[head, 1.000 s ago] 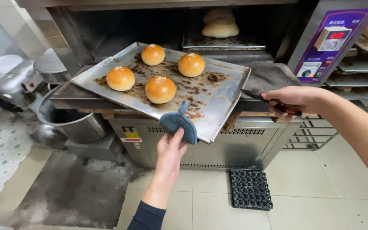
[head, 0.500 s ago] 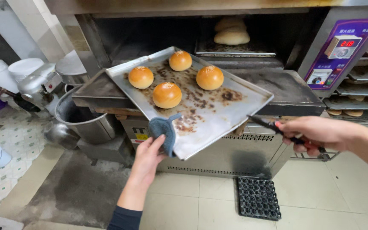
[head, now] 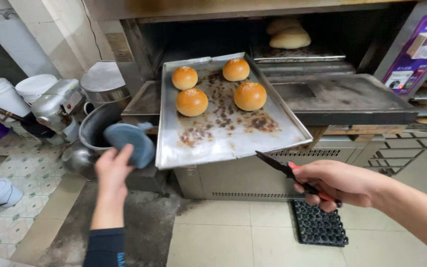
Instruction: The person puts corn onto circles of dough topped with ham, then opens an oven using shears and a cloth to retrieve a tray of baked bread rolls and buns.
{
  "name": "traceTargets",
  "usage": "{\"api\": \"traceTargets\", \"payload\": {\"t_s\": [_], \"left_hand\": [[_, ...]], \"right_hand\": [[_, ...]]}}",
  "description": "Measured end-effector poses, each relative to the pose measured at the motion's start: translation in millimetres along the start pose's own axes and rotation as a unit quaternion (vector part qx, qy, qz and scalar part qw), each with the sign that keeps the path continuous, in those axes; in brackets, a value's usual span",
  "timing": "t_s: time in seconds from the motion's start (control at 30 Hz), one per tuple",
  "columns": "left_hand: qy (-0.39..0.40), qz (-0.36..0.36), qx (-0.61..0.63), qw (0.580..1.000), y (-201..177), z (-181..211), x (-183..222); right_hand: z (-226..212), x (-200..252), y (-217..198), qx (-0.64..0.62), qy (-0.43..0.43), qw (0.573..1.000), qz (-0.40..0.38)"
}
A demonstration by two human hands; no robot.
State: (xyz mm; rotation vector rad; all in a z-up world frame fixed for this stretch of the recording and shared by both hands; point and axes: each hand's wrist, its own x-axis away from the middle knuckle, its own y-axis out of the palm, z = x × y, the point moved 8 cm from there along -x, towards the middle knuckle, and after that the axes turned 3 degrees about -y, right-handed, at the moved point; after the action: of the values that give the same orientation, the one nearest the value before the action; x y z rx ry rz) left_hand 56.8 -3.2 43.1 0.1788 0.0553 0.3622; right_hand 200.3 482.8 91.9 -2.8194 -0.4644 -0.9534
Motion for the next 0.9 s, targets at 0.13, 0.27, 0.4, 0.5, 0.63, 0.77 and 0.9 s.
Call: {"api": "traceTargets", "payload": {"t_s": [0.13, 0.27, 0.4, 0.5, 0.63, 0.77, 0.9], "left_hand": [[0.163, 0.069, 0.009, 0.984, -50.8, 60.5, 2.7], [0.283, 0.066, -0.015, 0.957, -46.2, 103.1, 17.5], [0.313, -0.026, 0.026, 0.949, -12.2, 121.8, 25.1], [0.286, -0.057, 0.025, 0.956, 8.9, 122.3, 19.4], [0.267, -0.066, -0.034, 0.961, 32.4, 121.3, -1.7], [0.266, -0.089, -0.050, 0.958, 72.0, 125.3, -35.3], [0.264, -0.106, -0.049, 0.957, 126.3, 128.6, -73.3]], "right_hand": [[-24.0, -34.1, 49.9, -0.079, -0.032, 0.996, -0.012], [-49.4, -80.3, 85.9, -0.148, -0.053, 0.988, 0.004], [-86.1, -136.1, 94.9, -0.180, -0.068, 0.981, -0.011], [-115.6, -180.7, 75.5, -0.188, -0.061, 0.980, -0.005], [-158.6, -248.0, 38.4, -0.179, -0.043, 0.983, -0.007], [-196.5, -312.6, 3.5, -0.179, -0.048, 0.983, -0.002], [-229.4, -365.5, -29.2, -0.169, -0.065, 0.983, 0.006]]}}
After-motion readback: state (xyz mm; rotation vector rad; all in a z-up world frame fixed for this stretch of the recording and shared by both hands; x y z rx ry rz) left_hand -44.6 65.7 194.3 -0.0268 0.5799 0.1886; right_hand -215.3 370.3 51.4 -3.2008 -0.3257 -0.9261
